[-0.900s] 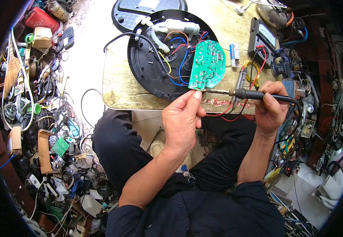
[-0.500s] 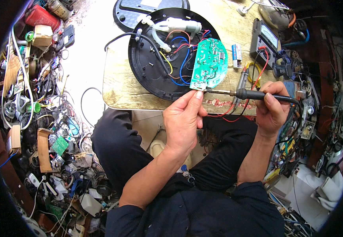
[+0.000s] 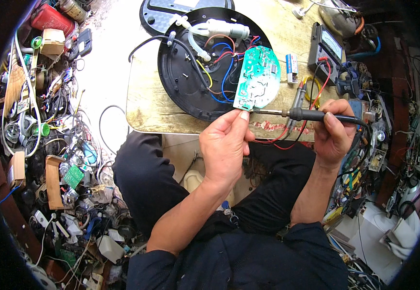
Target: The person uses multimeter probes to test points on a green circuit board placed on a cluttered workbench. They repeatedly touch the probes to various components and wires while seated on the floor.
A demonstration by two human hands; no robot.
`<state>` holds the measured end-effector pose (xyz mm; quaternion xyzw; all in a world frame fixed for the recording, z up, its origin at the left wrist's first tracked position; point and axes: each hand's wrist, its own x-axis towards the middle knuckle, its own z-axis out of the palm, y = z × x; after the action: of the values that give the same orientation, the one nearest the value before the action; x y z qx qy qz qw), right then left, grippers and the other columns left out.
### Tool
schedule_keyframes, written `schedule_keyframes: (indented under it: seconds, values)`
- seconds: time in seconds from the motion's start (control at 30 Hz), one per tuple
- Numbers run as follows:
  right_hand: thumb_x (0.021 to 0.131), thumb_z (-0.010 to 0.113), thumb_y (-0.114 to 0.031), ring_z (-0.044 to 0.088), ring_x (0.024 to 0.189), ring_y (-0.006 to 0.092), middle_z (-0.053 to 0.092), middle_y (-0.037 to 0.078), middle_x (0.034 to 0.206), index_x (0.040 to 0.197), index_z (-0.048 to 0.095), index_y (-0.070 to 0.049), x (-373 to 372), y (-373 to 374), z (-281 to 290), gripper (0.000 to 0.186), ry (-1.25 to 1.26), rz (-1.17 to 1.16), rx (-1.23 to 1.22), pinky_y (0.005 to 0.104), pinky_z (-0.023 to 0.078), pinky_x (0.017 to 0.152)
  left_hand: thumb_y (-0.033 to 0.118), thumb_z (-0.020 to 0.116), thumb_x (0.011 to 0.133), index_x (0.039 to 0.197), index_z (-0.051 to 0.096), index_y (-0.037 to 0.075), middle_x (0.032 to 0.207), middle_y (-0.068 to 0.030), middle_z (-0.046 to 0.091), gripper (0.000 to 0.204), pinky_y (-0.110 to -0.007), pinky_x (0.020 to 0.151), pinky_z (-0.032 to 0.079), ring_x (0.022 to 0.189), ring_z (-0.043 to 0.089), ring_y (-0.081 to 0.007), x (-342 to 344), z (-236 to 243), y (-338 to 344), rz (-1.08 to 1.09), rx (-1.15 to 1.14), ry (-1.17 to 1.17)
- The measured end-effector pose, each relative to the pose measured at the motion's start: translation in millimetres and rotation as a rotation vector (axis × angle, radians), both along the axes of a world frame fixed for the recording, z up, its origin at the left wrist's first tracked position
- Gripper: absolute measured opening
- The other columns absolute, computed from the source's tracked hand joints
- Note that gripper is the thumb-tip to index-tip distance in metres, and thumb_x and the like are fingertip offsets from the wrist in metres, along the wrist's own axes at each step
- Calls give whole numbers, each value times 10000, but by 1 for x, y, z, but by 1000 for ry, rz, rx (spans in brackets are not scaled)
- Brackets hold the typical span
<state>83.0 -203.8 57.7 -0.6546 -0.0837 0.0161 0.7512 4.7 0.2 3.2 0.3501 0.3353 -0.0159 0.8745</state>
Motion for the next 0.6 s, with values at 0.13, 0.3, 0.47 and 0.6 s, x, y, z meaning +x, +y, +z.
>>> schedule_keyframes:
  seconds: [0.13,0.3,0.47,0.6]
  values:
    - [913,705,-13,447,566,62,636,74,879,1019,635,34,-3,2,0,135,50,-30,10,224,315,494,117,727,1047,1159,755,-47,746,-5,686,201,-192,449,410,526,542,-38,0,1,1,-8,113,11]
    - [922,692,-15,449,567,64,636,88,890,1034,636,39,-4,-2,-2,136,1,-6,-3,222,328,491,124,737,1041,1142,754,-57,749,-5,704,208,-197,460,450,566,605,-39,-4,-3,6,-55,278,-12]
    - [939,667,-20,449,570,70,636,111,917,1042,634,41,-1,-8,-2,125,-101,9,117,231,340,483,129,741,1036,1132,753,-64,745,-17,718,216,-198,456,440,571,621,-40,-4,-10,11,-93,469,-47]
    - [947,678,-23,452,583,77,661,125,991,1182,659,81,-4,-18,-7,258,-76,-35,223,231,357,497,137,738,1040,1143,755,-68,743,-27,716,231,-203,456,428,557,603,-44,-2,-4,15,-100,381,-40]
